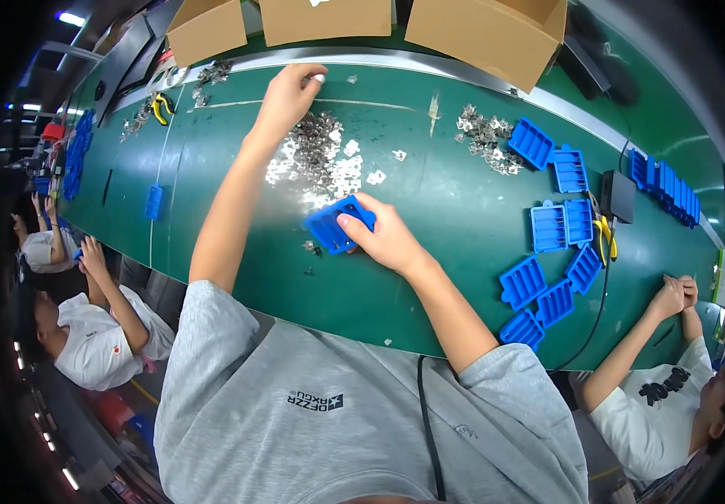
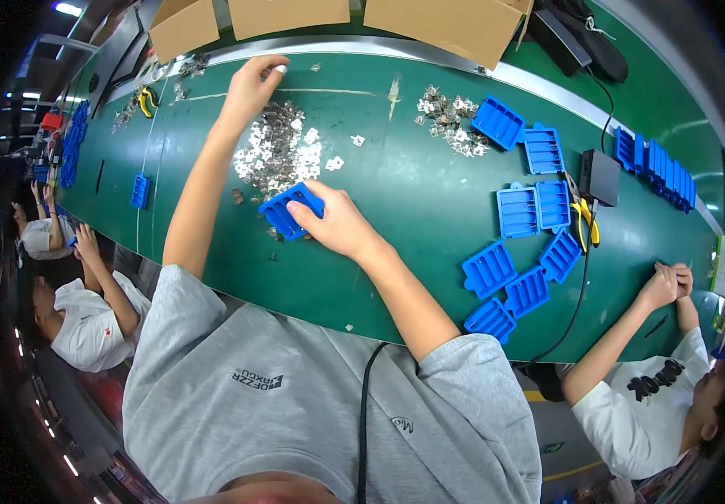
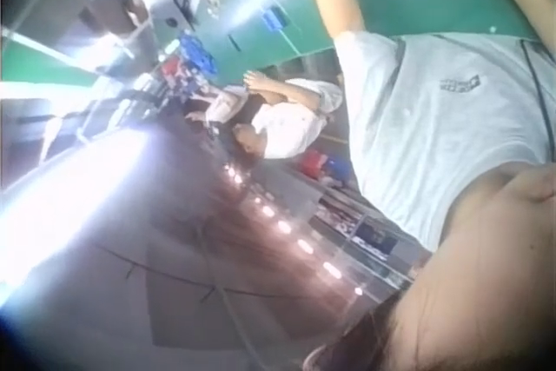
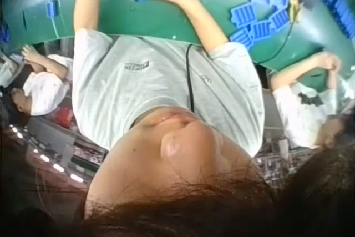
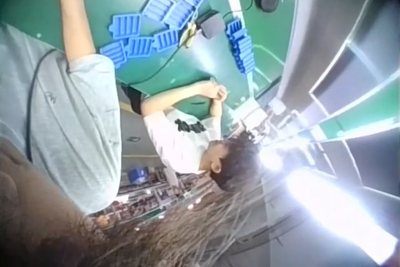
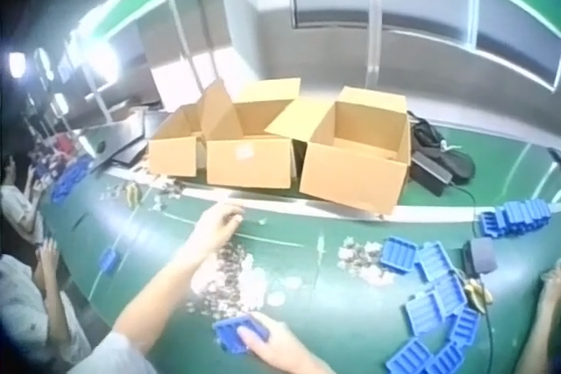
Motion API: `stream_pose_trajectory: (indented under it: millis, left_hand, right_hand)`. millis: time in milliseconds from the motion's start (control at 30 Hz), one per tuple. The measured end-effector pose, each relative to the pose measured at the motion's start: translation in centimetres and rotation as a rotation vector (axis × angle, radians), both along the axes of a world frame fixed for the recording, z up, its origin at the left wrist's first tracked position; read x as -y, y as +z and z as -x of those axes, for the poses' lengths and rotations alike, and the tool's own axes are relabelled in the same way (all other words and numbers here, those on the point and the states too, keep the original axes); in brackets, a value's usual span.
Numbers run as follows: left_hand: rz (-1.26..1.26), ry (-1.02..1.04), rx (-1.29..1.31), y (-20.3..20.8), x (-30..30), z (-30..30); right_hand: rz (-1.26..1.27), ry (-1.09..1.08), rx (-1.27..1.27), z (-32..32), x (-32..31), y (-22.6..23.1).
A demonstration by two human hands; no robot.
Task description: Assembling small metal components into blue plastic trays at a factory assembly line.
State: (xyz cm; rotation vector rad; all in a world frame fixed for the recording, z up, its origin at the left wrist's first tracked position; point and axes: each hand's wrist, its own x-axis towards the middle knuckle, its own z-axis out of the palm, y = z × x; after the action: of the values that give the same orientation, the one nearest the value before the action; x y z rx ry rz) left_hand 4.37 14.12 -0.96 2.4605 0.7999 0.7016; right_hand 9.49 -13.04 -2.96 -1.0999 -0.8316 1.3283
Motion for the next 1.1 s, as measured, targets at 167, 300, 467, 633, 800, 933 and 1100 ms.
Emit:
stream_pose_trajectory:
  millis: [167,300,467,633,800,933,1100]
  left_hand:
    - [-0.022,-0.084,-0.073,-1.1,0.2,-1.5]
    - [-0.266,-0.16,-0.178,-0.8,0.8,-2.3]
    - [-0.445,-0.325,-0.288,0.4,4.9,-2.2]
    - [-0.43,-0.536,-0.264,1.4,11.0,-2.3]
    - [-0.342,-0.73,-0.233,1.4,17.2,-0.7]
    - [-0.281,-0.768,-0.319,2.4,18.7,3.6]
    - [-0.217,-0.672,-0.385,2.8,22.5,11.1]
  right_hand:
    - [-0.112,-0.052,0.084,-0.1,-0.1,-0.3]
    - [-0.117,-0.062,0.092,-0.2,0.0,-0.6]
    - [-0.099,0.141,-0.287,-0.6,0.5,0.4]
    - [0.062,0.473,-0.539,1.1,1.3,0.8]
    - [0.199,0.919,-0.702,3.7,1.7,1.2]
    - [0.125,0.492,-0.915,-1.3,3.2,2.5]
    - [-0.599,0.577,-1.228,-7.6,2.2,0.6]
